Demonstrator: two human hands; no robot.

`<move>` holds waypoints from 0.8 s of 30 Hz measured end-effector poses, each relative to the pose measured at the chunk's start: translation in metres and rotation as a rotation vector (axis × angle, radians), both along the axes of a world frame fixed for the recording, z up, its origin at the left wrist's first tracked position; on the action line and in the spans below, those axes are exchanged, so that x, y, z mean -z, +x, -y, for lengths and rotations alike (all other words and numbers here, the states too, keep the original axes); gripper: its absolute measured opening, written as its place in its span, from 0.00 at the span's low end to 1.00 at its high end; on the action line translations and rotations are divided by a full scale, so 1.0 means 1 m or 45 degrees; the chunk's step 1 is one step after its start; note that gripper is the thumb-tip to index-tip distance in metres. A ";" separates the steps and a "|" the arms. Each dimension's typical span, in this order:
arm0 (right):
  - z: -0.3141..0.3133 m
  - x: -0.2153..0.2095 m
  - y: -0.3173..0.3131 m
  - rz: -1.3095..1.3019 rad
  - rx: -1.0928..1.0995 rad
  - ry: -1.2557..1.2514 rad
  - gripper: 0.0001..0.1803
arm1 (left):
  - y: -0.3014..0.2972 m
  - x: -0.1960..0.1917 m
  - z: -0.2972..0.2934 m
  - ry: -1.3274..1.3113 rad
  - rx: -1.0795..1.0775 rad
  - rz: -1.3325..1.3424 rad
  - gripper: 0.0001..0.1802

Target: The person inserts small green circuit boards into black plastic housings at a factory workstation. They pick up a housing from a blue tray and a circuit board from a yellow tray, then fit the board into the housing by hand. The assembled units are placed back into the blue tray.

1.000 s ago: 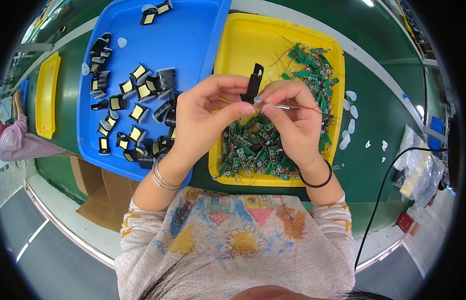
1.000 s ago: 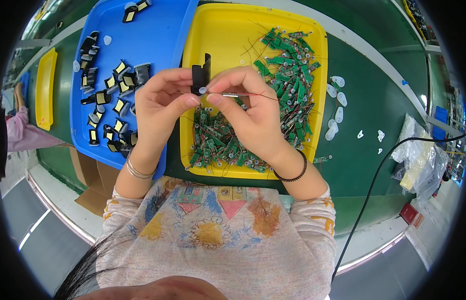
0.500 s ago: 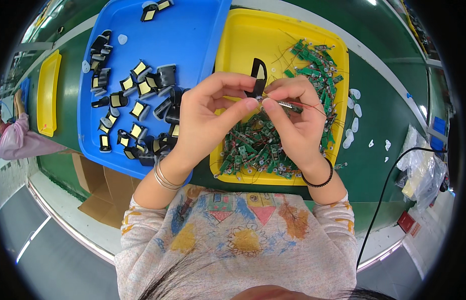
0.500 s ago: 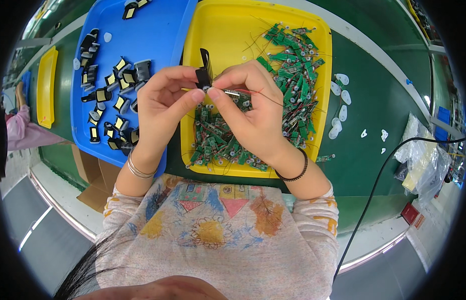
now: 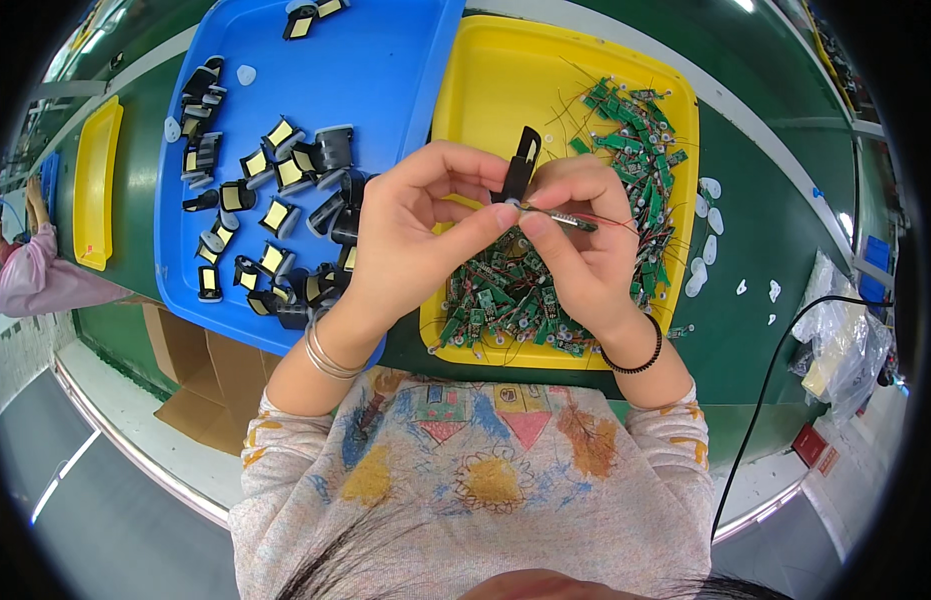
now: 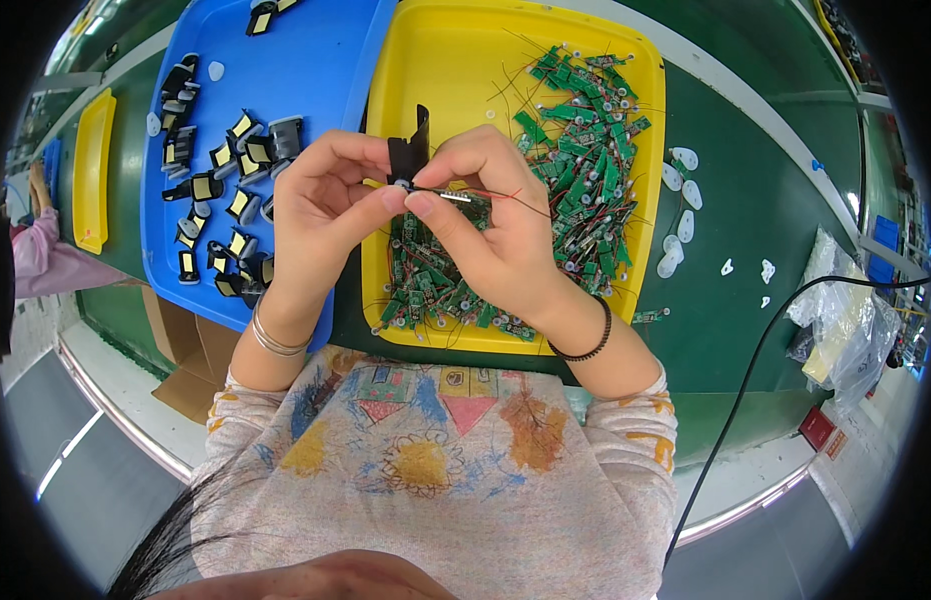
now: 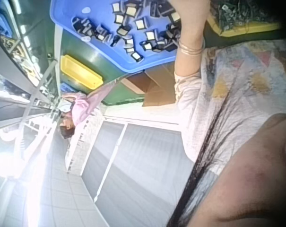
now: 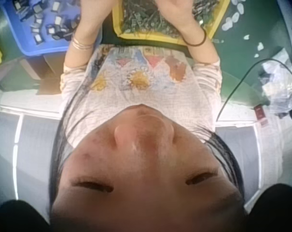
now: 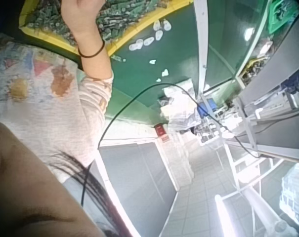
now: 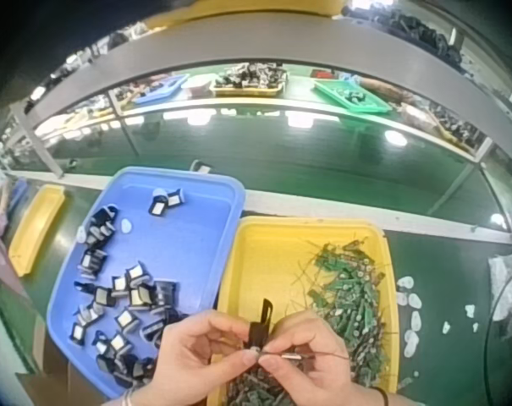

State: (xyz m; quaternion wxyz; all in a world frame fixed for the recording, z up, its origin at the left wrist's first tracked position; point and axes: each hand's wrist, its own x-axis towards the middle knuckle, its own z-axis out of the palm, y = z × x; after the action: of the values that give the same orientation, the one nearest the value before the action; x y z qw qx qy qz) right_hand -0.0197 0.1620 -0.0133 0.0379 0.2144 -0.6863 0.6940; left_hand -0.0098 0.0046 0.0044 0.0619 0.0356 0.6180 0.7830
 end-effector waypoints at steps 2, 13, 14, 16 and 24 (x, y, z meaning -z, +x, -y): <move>0.003 0.000 0.001 0.045 -0.023 -0.073 0.07 | 0.000 0.001 0.001 0.037 0.010 0.014 0.13; 0.001 -0.002 -0.002 0.092 -0.086 -0.147 0.08 | -0.001 0.006 -0.003 -0.098 -0.051 -0.183 0.11; 0.001 -0.001 -0.002 0.091 -0.080 -0.129 0.07 | -0.002 0.005 -0.003 -0.184 -0.062 -0.221 0.11; 0.000 0.002 -0.002 0.089 -0.081 -0.111 0.07 | -0.002 0.004 -0.001 -0.289 -0.011 -0.238 0.12; -0.003 0.001 -0.003 0.097 -0.120 0.050 0.07 | -0.006 0.000 0.005 -0.561 0.026 -0.180 0.21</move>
State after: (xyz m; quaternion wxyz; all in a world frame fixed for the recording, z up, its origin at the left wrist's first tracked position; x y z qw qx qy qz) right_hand -0.0230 0.1650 -0.0141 -0.0253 0.2206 -0.6899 0.6891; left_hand -0.0154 -0.0007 0.0048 0.0325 0.0821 0.7765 0.6239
